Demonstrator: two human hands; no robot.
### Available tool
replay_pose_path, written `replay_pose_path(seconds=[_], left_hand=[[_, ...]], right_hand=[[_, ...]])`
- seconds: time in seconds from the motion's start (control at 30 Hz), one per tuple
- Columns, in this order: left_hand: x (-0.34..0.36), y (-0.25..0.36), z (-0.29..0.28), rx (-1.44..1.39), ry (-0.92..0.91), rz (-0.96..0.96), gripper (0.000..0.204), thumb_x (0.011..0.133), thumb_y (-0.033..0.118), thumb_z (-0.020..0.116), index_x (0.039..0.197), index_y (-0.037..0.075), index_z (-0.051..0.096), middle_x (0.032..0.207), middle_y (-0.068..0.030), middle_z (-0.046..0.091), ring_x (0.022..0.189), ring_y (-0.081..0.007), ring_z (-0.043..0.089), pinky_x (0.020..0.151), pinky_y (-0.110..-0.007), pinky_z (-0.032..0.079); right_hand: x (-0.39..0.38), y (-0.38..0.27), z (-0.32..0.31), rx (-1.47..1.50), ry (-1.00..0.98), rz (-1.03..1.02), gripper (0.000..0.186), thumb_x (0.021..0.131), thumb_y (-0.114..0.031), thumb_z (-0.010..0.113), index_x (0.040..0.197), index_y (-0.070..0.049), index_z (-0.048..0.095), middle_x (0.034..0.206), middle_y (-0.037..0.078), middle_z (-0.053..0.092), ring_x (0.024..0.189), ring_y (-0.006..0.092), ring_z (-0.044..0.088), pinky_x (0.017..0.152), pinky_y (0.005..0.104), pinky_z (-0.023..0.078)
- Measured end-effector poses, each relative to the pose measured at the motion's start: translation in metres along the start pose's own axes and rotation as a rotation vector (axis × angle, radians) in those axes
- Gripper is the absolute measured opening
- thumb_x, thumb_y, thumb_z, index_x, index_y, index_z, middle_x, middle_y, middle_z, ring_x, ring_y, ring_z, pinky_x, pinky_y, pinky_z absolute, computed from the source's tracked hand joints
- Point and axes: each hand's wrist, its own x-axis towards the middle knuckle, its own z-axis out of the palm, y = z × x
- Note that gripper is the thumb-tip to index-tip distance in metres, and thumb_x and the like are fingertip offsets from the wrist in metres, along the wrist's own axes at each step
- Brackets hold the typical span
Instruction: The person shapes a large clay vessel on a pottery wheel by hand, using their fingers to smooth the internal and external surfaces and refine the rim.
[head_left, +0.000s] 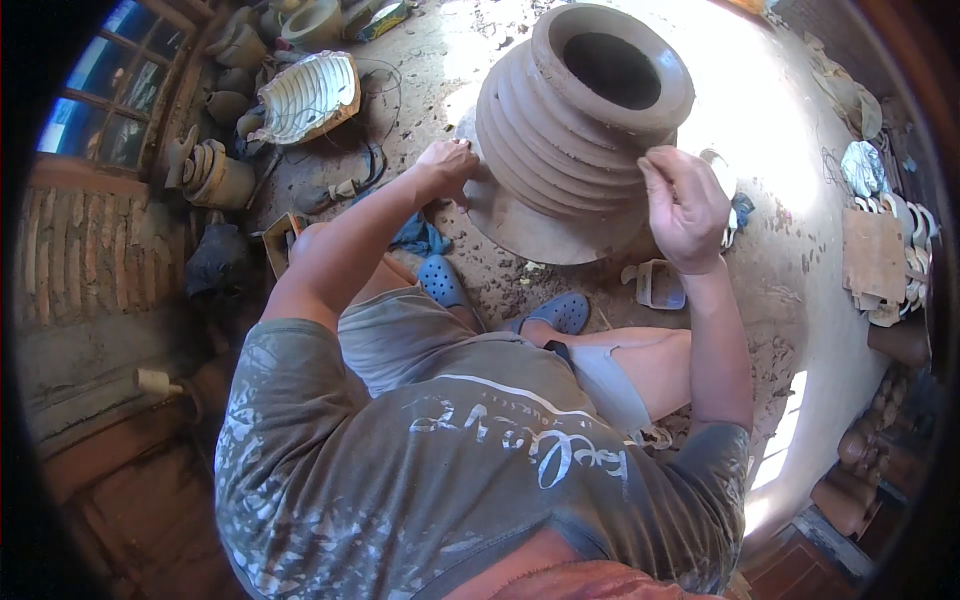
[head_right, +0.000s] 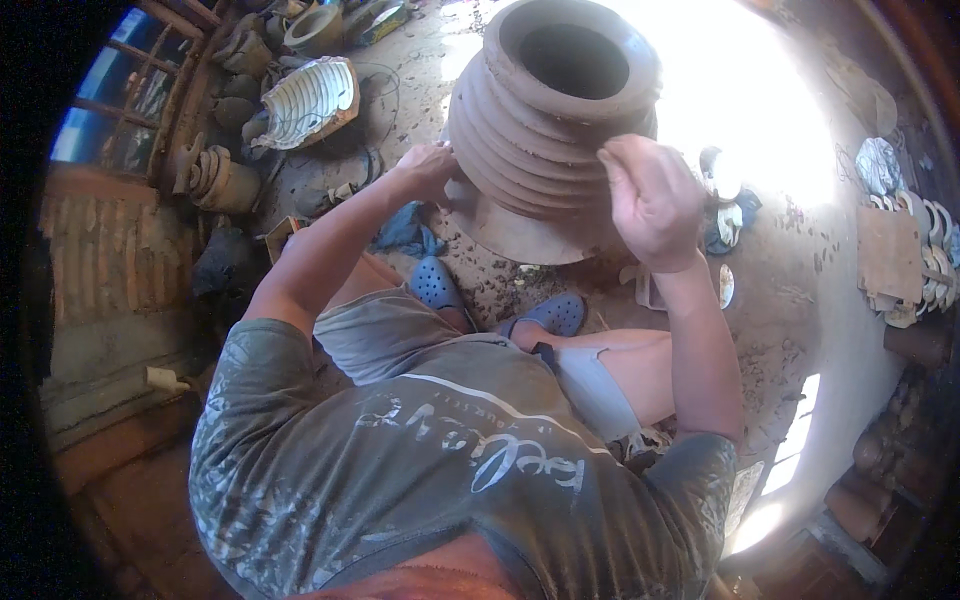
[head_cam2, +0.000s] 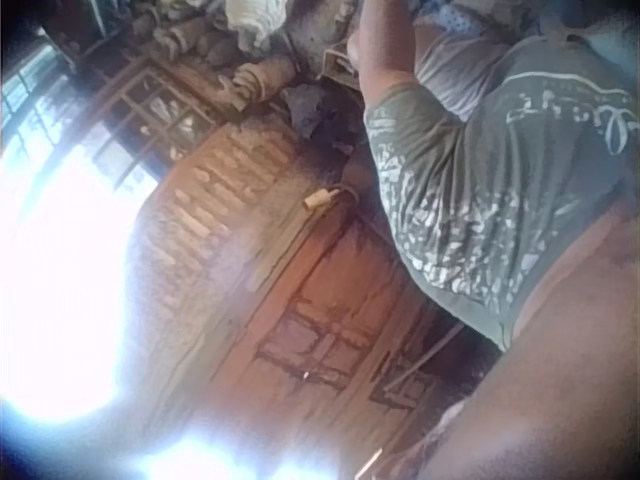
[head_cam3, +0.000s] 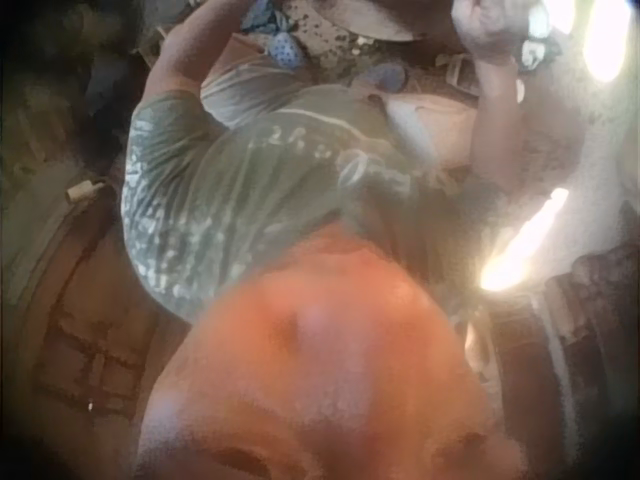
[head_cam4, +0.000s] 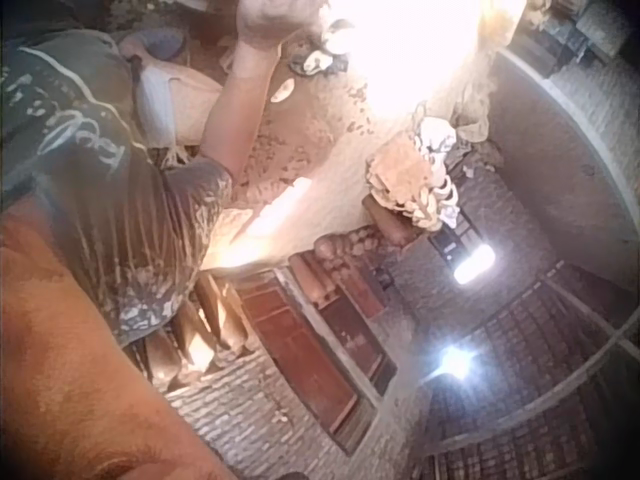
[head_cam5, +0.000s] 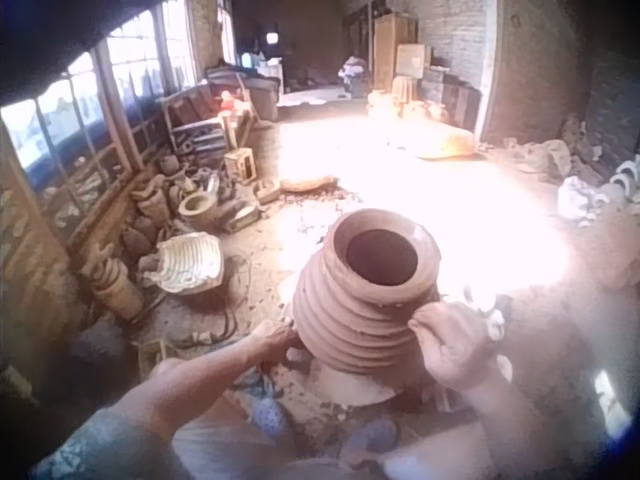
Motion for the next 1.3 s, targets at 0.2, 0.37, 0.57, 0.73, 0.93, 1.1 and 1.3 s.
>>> replay_pose_path(seconds=[0.2,0.37,0.57,0.73,0.93,1.1,1.3], left_hand=[[-0.015,0.0,0.001,-0.001,0.092,-0.015,0.066,0.057,0.048,0.098,0.109,0.011,0.08,0.122,-0.0153,0.068,0.114,-0.0333,0.067,0.092,-0.044,0.058],[-0.018,0.013,-0.005,-0.018,-0.004,-0.07,0.067,0.065,0.045,0.096,0.116,0.007,0.075,0.123,-0.0161,0.068,0.12,-0.0348,0.065,0.094,-0.045,0.058],[-0.025,0.038,-0.001,-0.029,-0.074,-0.083,0.065,0.066,0.051,0.094,0.109,0.005,0.077,0.118,-0.0204,0.068,0.114,-0.0346,0.068,0.087,-0.044,0.059],[-0.034,0.065,0.012,0.009,-0.024,-0.031,0.068,0.068,0.062,0.088,0.106,0.007,0.077,0.095,-0.018,0.075,0.103,-0.0384,0.071,0.078,-0.048,0.059],[-0.04,0.118,0.034,-0.019,0.058,-0.05,0.07,0.08,0.061,0.08,0.108,-0.002,0.071,0.095,-0.0216,0.075,0.105,-0.0429,0.068,0.081,-0.049,0.058],[-0.053,0.158,0.035,-0.022,0.019,-0.029,0.07,0.086,0.056,0.077,0.114,-0.006,0.065,0.101,-0.0296,0.072,0.11,-0.05,0.065,0.088,-0.057,0.056],[-0.056,0.193,0.035,-0.003,0.016,-0.018,0.055,0.093,0.041,0.072,0.119,-0.007,0.063,0.109,-0.0316,0.07,0.119,-0.052,0.061,0.096,-0.061,0.053]], right_hand=[[0.01,-0.003,0.008,-0.128,-0.08,-0.111,0.022,0.077,-0.003,0.084,0.096,-0.009,0.077,0.09,0.004,0.068,0.079,0.0239,0.067,0.067,0.0362,0.055],[0.012,-0.001,0.011,-0.115,-0.1,-0.142,0.02,0.076,-0.002,0.083,0.095,-0.008,0.077,0.09,0.004,0.067,0.077,0.0238,0.066,0.065,0.0363,0.054],[0.012,-0.006,0.017,-0.105,-0.093,-0.138,0.018,0.077,-0.001,0.082,0.093,-0.008,0.077,0.09,0.004,0.067,0.065,0.0218,0.065,0.057,0.0349,0.051],[0.015,-0.014,0.027,-0.15,-0.07,-0.172,0.018,0.077,-0.002,0.083,0.092,-0.008,0.077,0.09,0.003,0.067,0.057,0.02,0.062,0.053,0.0339,0.049],[0.019,-0.025,0.04,-0.232,-0.05,-0.165,0.015,0.079,-0.005,0.083,0.092,-0.008,0.077,0.091,0.002,0.068,0.054,0.0198,0.061,0.05,0.0325,0.048],[0.024,-0.043,0.047,-0.329,-0.084,-0.09,0.015,0.081,-0.006,0.083,0.094,-0.008,0.078,0.09,0.004,0.069,0.058,0.0214,0.066,0.053,0.033,0.052],[0.031,-0.07,0.063,-0.437,-0.164,-0.021,0.005,0.084,-0.006,0.076,0.087,-0.009,0.075,0.085,0.005,0.066,0.059,0.023,0.067,0.055,0.0333,0.054]])
